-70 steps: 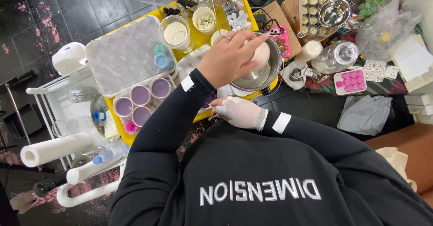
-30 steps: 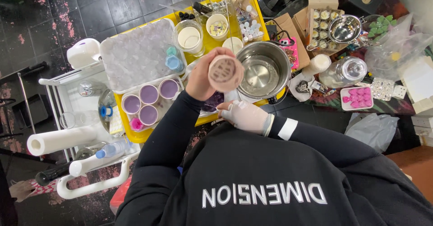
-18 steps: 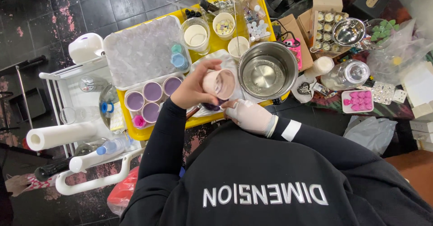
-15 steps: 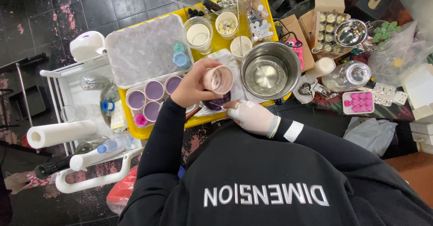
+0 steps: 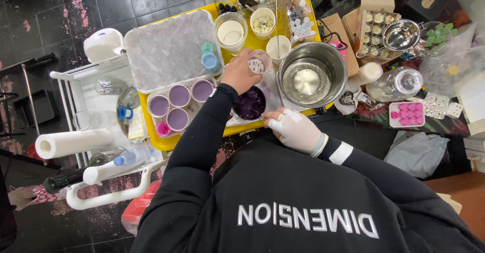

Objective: The person scoops purple wax chunks from a metal melting pot into a small cup, then stirs the wax and pours the melted purple wax into candle containers arranged on a tray, filling them one at a time.

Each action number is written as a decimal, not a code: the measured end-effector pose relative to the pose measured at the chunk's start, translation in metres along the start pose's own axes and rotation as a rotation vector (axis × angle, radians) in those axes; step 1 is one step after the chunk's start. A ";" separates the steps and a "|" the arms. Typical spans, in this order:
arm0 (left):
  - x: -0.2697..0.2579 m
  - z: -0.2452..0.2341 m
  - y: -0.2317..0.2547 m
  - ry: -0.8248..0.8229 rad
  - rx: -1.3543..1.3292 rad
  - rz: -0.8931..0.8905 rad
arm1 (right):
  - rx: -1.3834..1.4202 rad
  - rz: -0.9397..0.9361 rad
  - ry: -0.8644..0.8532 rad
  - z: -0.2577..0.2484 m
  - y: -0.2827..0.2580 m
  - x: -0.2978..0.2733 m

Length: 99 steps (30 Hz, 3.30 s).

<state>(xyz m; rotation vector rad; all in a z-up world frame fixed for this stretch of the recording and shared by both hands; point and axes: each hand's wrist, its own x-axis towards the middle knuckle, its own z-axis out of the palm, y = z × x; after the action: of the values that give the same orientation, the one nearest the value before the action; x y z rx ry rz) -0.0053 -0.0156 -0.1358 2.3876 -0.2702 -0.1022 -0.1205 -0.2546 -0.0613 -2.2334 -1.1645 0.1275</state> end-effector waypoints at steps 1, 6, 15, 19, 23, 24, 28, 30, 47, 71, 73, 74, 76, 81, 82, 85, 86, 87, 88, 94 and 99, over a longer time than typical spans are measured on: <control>0.003 0.002 -0.002 -0.001 0.000 0.001 | -0.001 0.001 0.001 0.000 -0.001 0.002; 0.015 0.014 -0.015 -0.135 0.068 -0.181 | -0.015 -0.165 0.009 0.013 -0.001 0.006; -0.045 -0.041 -0.023 -0.046 -0.059 0.048 | -0.183 -0.096 -0.004 -0.010 -0.015 0.020; -0.108 -0.066 0.000 0.012 0.071 -0.106 | -0.079 -0.067 -0.149 -0.013 -0.015 0.024; -0.150 -0.056 0.009 -0.016 0.111 0.044 | 0.046 -0.170 -0.092 0.001 -0.008 0.030; -0.158 -0.053 0.015 -0.004 0.230 0.014 | 0.030 -0.157 -0.095 0.004 -0.007 0.033; -0.167 -0.037 0.013 0.020 0.339 0.012 | -0.050 -0.145 -0.029 0.000 -0.005 0.038; -0.168 -0.030 0.007 -0.002 0.416 -0.015 | -0.026 -0.076 -0.047 -0.011 -0.009 0.042; -0.179 -0.060 0.030 0.080 0.282 -0.079 | 0.337 0.042 0.126 -0.038 -0.017 0.039; -0.127 -0.144 0.163 0.129 0.067 0.137 | 0.225 -0.164 0.263 -0.143 -0.028 0.014; -0.119 -0.137 0.164 0.117 0.068 0.171 | 0.147 -0.172 0.283 -0.147 -0.023 0.010; -0.113 -0.134 0.163 0.104 0.058 0.186 | 0.103 -0.140 0.304 -0.150 -0.018 0.008; -0.103 -0.127 0.162 0.085 0.048 0.206 | 0.057 -0.102 0.331 -0.158 -0.015 0.003; -0.076 -0.111 0.164 0.020 0.022 0.227 | 0.013 0.107 0.431 -0.174 -0.004 -0.022; -0.071 -0.105 0.161 0.018 0.019 0.233 | 0.009 0.111 0.433 -0.175 -0.004 -0.027; -0.059 -0.090 0.153 0.008 -0.042 0.258 | -0.044 0.176 0.459 -0.175 -0.004 -0.038; -0.056 -0.087 0.151 -0.004 -0.070 0.270 | -0.014 0.197 0.454 -0.174 -0.004 -0.040; -0.053 -0.084 0.149 -0.016 -0.098 0.281 | 0.017 0.219 0.448 -0.172 -0.004 -0.042; -0.052 -0.081 0.147 -0.016 -0.099 0.282 | 0.015 0.219 0.447 -0.171 -0.008 -0.041; -0.042 -0.071 0.131 -0.090 -0.013 0.195 | 0.072 0.232 0.442 -0.152 -0.008 -0.033; -0.035 -0.058 0.107 -0.076 -0.006 0.187 | 0.111 0.172 0.430 -0.144 0.001 -0.022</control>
<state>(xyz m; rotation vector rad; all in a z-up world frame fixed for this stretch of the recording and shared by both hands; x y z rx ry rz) -0.0486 -0.0464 -0.0214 2.3427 -0.5262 -0.1066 -0.0827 -0.3400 0.0505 -2.1200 -0.7180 -0.2060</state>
